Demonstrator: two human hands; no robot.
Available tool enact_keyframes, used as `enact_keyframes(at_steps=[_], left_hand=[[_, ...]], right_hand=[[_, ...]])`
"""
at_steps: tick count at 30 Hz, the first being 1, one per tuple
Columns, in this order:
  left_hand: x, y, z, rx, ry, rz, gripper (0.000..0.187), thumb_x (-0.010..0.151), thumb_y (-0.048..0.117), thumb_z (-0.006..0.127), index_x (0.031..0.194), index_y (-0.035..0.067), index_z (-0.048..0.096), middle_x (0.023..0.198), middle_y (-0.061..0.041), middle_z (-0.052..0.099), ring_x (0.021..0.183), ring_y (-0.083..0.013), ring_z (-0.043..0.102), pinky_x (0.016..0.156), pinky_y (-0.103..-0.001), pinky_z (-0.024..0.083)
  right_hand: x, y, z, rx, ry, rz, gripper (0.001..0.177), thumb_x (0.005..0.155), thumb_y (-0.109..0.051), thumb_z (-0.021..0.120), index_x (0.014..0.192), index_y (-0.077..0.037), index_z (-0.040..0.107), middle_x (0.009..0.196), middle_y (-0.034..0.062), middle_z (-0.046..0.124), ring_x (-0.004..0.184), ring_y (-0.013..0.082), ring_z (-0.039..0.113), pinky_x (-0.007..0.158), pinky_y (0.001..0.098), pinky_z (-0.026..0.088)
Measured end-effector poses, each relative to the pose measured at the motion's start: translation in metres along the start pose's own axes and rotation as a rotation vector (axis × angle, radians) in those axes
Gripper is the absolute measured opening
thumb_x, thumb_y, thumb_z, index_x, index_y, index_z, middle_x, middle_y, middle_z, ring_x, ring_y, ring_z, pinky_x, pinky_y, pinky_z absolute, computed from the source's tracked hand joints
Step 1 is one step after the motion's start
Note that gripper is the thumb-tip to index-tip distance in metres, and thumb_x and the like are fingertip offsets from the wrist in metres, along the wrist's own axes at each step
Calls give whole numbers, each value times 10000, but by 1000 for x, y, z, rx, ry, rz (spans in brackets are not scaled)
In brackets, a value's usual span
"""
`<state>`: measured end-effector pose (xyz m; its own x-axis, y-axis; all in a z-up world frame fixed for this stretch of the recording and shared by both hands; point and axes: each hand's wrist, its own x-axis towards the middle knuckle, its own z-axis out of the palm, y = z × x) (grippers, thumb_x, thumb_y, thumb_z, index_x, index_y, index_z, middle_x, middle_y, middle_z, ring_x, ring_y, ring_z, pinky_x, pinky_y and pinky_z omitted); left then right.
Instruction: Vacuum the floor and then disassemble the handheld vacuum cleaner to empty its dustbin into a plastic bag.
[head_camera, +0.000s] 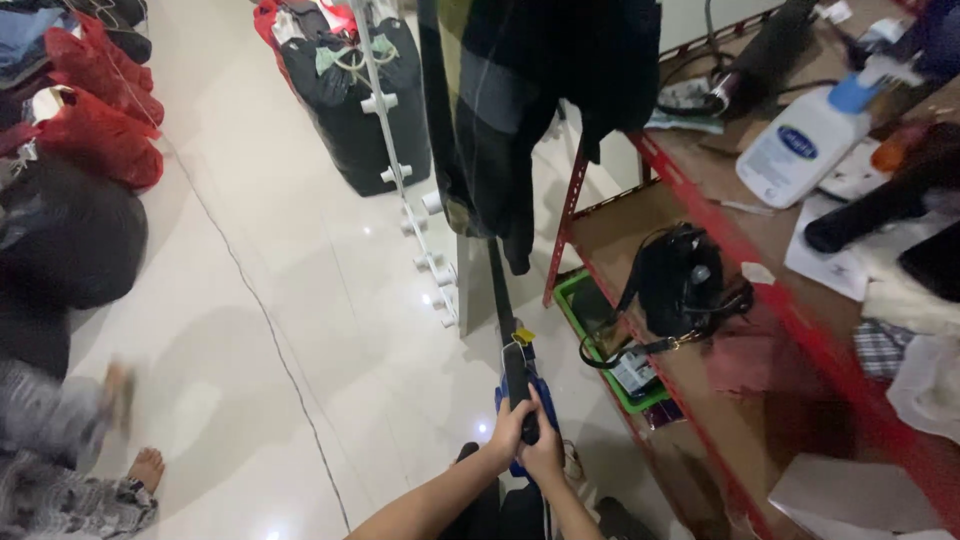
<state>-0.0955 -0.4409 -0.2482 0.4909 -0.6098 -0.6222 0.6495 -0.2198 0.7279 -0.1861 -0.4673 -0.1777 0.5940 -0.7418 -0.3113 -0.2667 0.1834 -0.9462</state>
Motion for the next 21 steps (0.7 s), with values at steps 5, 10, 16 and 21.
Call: enact_keyframes(at_steps=[5,10,16,21], left_hand=[[53,-18,-11,-45,-18,51,416,827,280,704,1146,45,579,927,-106,653,829,-224,643,759,-360,549],[109,-20,-17,-116,-58,104,401,835,259,714,1118,6,586,913,-107,647,815,-217,643,748,-353,552],[158,10,-10,-120,-40,148,440,826,281,729,1130,-14,609,934,-113,666,815,-221,648,745,-352,553],[187,34,2,-12,-25,163,482,809,349,730,1131,5,631,930,-108,657,818,-228,629,742,-368,538]], right_hand=[[47,51,8,91,-41,-182,884,782,12,697,1577,-202,377,1107,53,673,833,122,618,667,253,512],[87,50,13,32,-36,-205,900,780,17,703,1580,-201,353,1243,61,664,1056,141,634,893,267,507],[142,55,17,-67,23,-362,877,783,-12,744,1568,-196,399,1335,89,649,1185,188,606,991,322,469],[155,13,10,-125,44,-195,865,761,-88,699,1567,-247,426,1292,77,695,1136,208,670,964,320,509]])
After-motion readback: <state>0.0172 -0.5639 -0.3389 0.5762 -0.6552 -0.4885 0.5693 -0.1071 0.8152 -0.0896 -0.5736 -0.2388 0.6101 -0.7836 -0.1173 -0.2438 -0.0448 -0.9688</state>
